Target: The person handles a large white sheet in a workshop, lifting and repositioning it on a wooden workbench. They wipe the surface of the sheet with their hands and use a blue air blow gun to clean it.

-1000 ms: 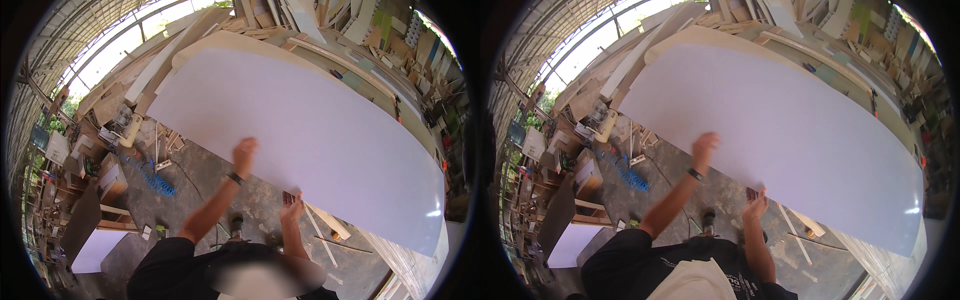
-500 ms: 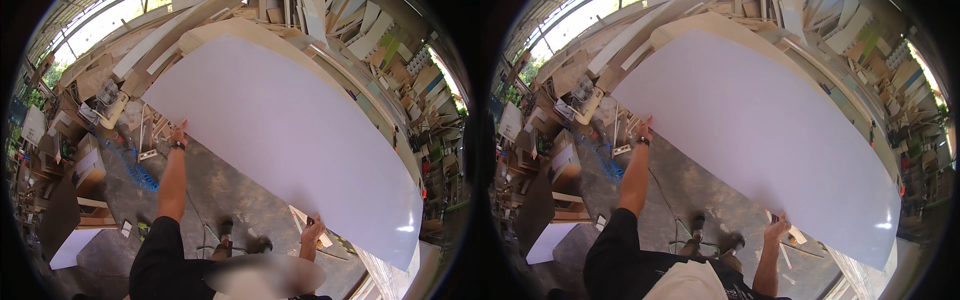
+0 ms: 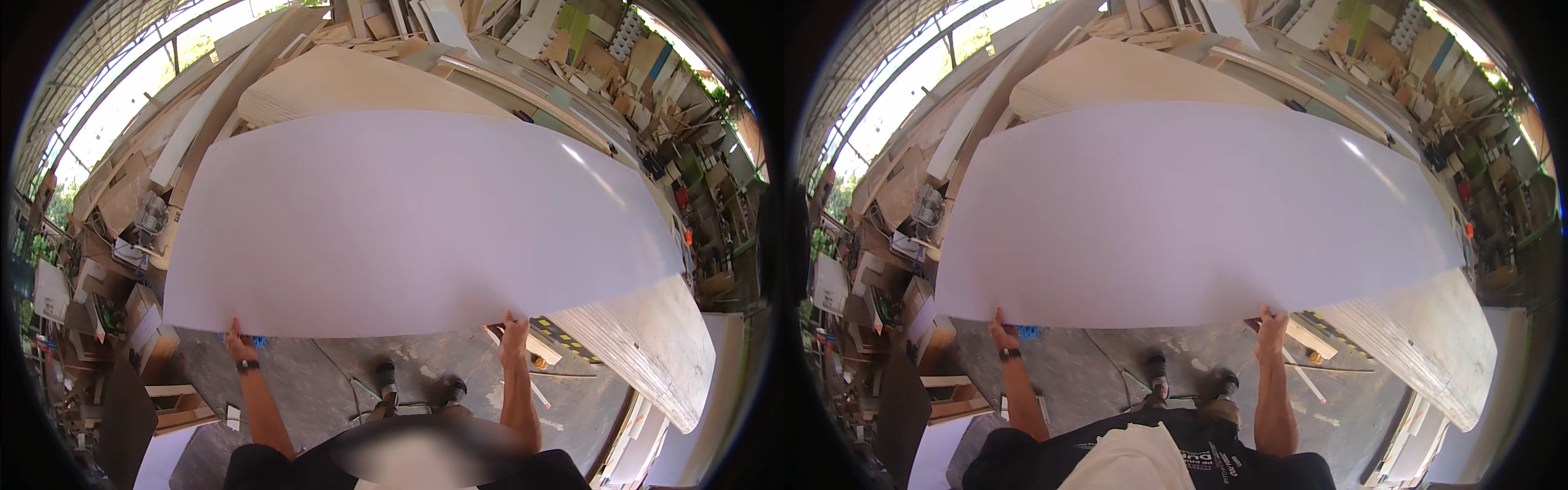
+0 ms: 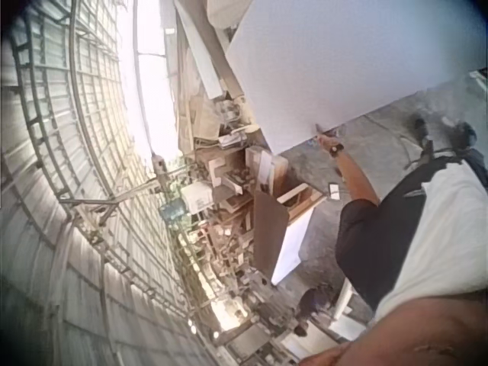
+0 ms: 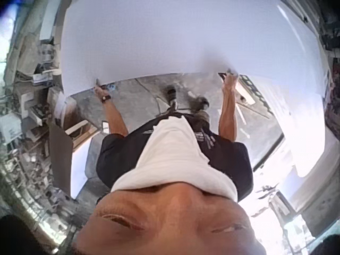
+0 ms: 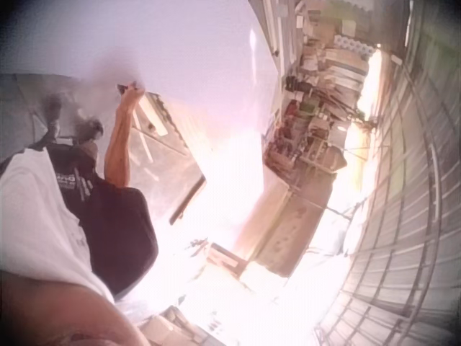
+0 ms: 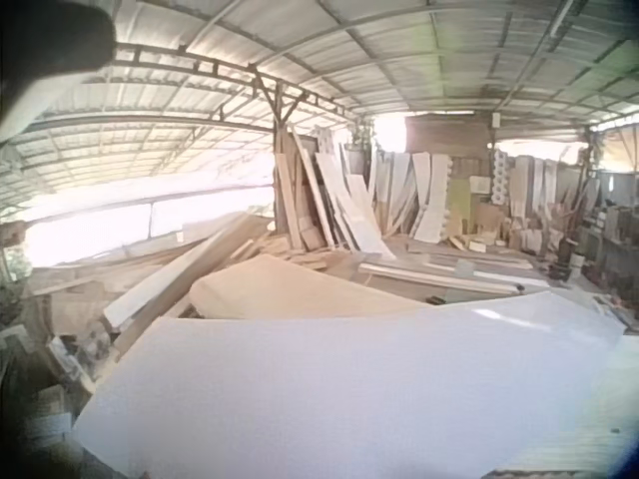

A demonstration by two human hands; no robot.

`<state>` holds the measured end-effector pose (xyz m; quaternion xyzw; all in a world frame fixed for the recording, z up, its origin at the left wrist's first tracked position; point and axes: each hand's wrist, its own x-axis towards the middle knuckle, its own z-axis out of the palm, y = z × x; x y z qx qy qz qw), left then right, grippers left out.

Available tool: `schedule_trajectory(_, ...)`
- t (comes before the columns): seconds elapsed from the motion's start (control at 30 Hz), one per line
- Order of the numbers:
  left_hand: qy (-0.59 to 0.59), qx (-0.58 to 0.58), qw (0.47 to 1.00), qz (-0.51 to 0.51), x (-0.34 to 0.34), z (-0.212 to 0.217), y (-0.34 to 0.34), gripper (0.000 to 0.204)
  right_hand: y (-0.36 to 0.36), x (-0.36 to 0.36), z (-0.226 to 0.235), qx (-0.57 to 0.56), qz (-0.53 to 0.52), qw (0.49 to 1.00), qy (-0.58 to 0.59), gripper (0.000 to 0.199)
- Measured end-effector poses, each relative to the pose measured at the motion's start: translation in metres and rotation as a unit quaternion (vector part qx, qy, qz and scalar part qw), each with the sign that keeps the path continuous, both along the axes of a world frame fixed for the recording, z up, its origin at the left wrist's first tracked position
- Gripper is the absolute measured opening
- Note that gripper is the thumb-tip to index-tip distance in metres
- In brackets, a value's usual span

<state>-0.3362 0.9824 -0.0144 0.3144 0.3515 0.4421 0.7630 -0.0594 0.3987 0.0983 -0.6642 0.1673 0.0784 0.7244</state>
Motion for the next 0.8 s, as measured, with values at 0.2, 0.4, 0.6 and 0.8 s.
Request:
schedule_trajectory(0.2, 0.037, 0.014, 0.997, 0.064, -0.100, -0.014, -0.031, 0.037, 0.018, -0.004, 0.014, 0.036, 0.029, 0.999, -0.029, 0.021)
schedule_trajectory(0.4, 0.026, -0.058, 0.997, 0.048, -0.182, -0.044, -0.058, 0.040, 0.022, -0.045, -0.045, 0.034, 0.001, 0.998, -0.052, 0.020)
schedule_trajectory(0.6, 0.057, -0.174, 0.967, 0.177, -0.232, -0.064, -0.064, 0.042, 0.017, -0.116, -0.062, 0.073, 0.009, 0.997, -0.014, 0.023)
schedule_trajectory(0.8, 0.050, -0.284, 0.928, 0.235, -0.288, -0.079, -0.048, 0.045, -0.018, -0.144, -0.045, 0.127, 0.036, 0.986, 0.099, 0.025)
